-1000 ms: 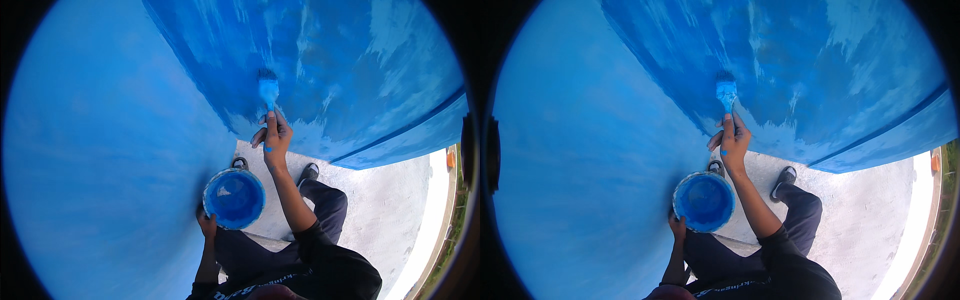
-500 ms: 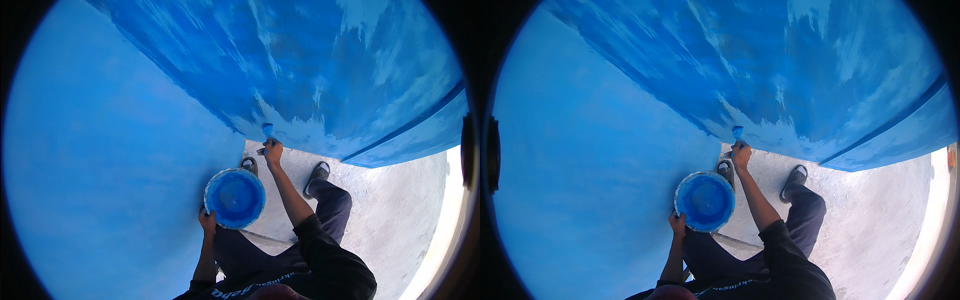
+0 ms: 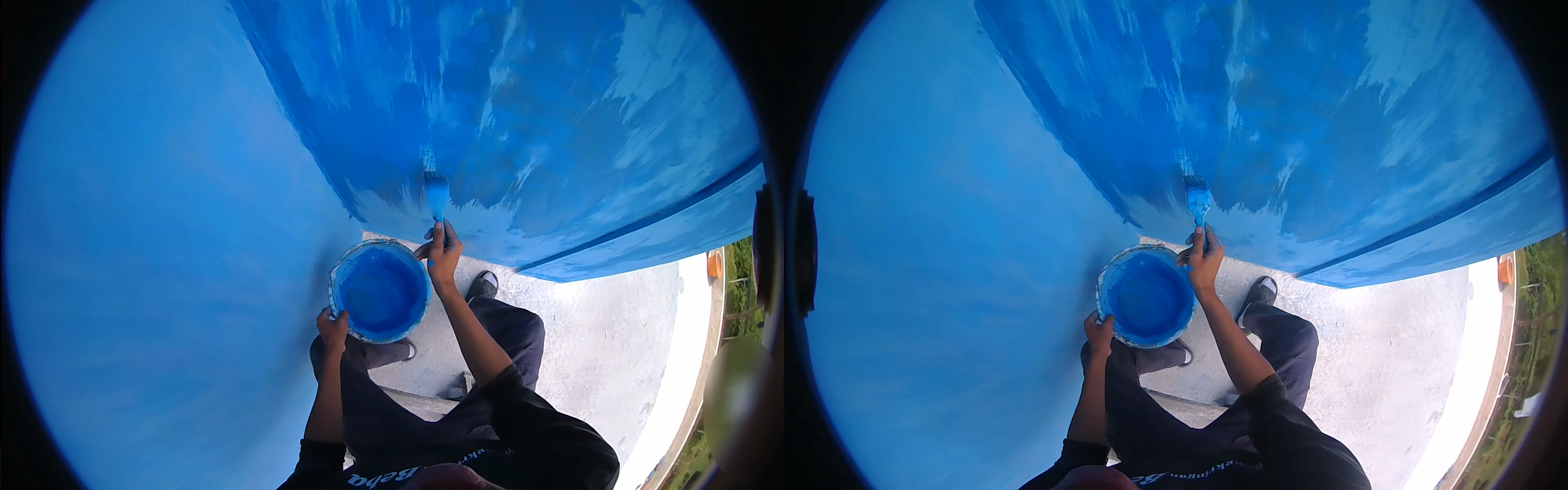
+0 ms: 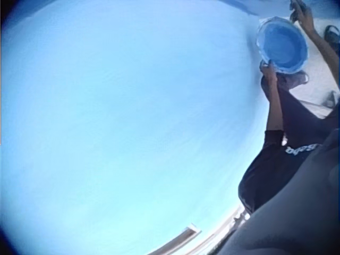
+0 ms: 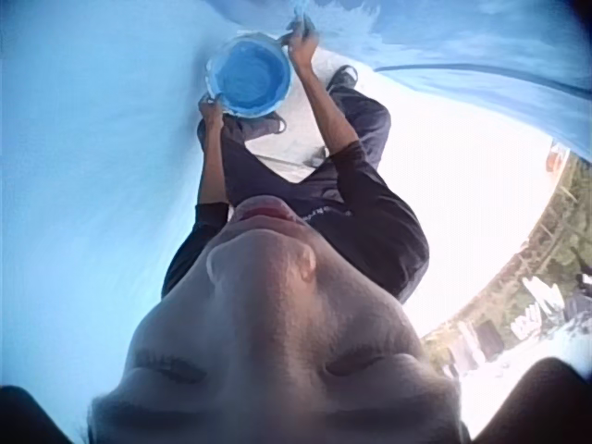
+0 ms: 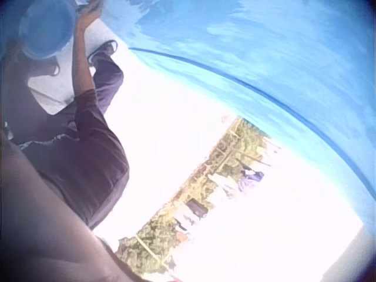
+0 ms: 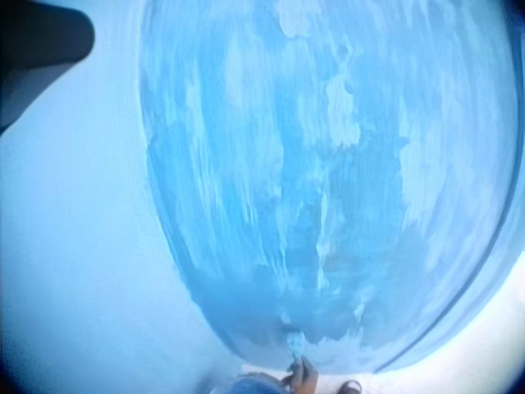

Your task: The person paints a blue wall by dipping a brush into a bucket of blue paint and applying it to the surface in vertical and horizontal strokes.

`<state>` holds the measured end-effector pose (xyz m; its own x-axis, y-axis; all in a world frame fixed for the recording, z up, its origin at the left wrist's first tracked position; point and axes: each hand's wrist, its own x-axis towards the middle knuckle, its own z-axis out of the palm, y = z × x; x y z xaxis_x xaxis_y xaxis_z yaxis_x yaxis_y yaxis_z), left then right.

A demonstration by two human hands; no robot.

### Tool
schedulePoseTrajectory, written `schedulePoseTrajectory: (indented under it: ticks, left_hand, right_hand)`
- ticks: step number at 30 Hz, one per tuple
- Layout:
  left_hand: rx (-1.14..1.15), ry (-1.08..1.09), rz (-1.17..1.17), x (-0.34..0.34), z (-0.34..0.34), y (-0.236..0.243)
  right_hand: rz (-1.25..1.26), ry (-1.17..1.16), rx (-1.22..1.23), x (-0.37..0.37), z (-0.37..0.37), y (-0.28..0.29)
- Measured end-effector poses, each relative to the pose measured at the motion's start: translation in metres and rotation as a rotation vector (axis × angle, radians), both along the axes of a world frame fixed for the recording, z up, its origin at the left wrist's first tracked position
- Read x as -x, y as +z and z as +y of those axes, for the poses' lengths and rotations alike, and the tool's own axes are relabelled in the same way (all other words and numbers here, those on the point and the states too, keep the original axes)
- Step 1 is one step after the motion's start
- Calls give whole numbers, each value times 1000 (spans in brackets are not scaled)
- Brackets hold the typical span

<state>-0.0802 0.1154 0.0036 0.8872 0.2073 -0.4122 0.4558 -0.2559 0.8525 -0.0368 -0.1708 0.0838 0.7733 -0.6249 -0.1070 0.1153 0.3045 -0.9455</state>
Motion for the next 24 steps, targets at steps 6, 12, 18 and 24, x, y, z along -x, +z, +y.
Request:
schedulePoseTrajectory:
  ticks: [6,12,18,24]
  left_hand:
    - [-21,39,81,15,20,-45]
    - [-138,15,142,11,19,-29]
    - [-217,-90,40,11,31,-59]
    - [-146,0,-10,3,13,-41]
  right_hand:
    - [314,-57,-261,-4,-6,-41]
    - [49,-42,-64,-11,16,100]
    - [-105,-7,146,-17,22,114]
    - [179,142,-29,-5,32,-9]
